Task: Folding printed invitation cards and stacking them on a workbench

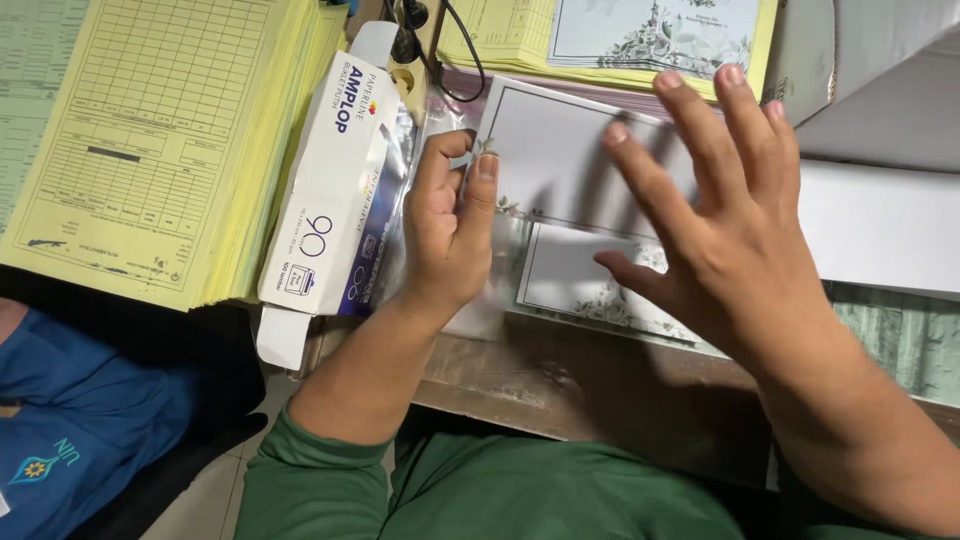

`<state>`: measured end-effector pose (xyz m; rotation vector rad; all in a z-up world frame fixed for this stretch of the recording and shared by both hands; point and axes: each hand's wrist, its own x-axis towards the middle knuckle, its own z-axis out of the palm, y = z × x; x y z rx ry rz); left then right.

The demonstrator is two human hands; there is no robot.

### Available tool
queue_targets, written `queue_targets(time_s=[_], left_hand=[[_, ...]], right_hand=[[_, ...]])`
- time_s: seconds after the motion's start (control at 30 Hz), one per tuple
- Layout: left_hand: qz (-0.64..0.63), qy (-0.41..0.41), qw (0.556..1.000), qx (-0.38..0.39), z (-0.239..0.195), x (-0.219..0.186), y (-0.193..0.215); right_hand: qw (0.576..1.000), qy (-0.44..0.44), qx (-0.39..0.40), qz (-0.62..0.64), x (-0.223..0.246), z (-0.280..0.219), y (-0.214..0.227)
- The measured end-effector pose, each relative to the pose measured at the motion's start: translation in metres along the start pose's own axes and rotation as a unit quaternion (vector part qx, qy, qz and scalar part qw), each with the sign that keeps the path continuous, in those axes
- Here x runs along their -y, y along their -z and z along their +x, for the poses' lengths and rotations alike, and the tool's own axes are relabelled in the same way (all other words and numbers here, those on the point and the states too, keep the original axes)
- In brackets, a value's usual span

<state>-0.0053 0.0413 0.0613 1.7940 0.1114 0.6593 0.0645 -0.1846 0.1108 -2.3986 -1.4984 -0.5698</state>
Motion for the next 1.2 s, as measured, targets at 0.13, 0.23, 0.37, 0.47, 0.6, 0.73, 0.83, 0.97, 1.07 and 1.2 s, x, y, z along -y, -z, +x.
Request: queue_targets(time_s=[0.13, 0.23, 0.37, 0.47, 0.6, 0.73, 0.83, 0.97, 1.07, 1.2], left_hand=[[-0.109, 0.049, 0.992, 0.043, -0.006, 0.004, -0.008], [-0.209, 0.093, 0.968, 0.102, -0.008, 0.009, -0.009], [-0.196, 0.038, 0.964, 0.177, -0.013, 0.009, -0.015], [-0.185, 0.119, 0.954, 0.203, -0.018, 0.016, -0.024], [-0.202, 0.09, 0.958, 0.181, -0.015, 0.016, -0.027], [-0.211, 0.076, 0.96, 0.167, -0.012, 0.005, -0.022], [-0.232, 0.044, 0.964, 0.124, -0.012, 0.009, -0.022], [-0.168, 0.055, 0.982, 0.066, -0.009, 0.026, -0.021], [-0.067, 0.095, 0.993, 0.019, -0.002, 0.021, -0.019], [0.128, -0.073, 0.989, -0.016, -0.002, 0.029, -0.022]], right_hand=[[0.992, -0.061, 0.077, 0.083, -0.018, -0.012, -0.011], [0.969, -0.075, 0.104, 0.209, -0.024, -0.012, -0.014], [0.908, -0.162, 0.188, 0.339, -0.024, -0.007, -0.013], [0.84, -0.216, 0.206, 0.453, -0.018, 0.002, -0.012], [0.745, -0.246, 0.221, 0.579, -0.018, 0.003, -0.019], [0.685, -0.229, 0.18, 0.668, -0.026, -0.007, -0.033], [0.595, -0.265, 0.132, 0.747, -0.028, -0.01, -0.034], [0.525, -0.352, 0.083, 0.771, -0.031, -0.02, -0.031], [0.543, -0.561, 0.055, 0.622, -0.02, -0.012, -0.02], [0.493, -0.572, 0.047, 0.654, -0.02, -0.031, -0.034]])
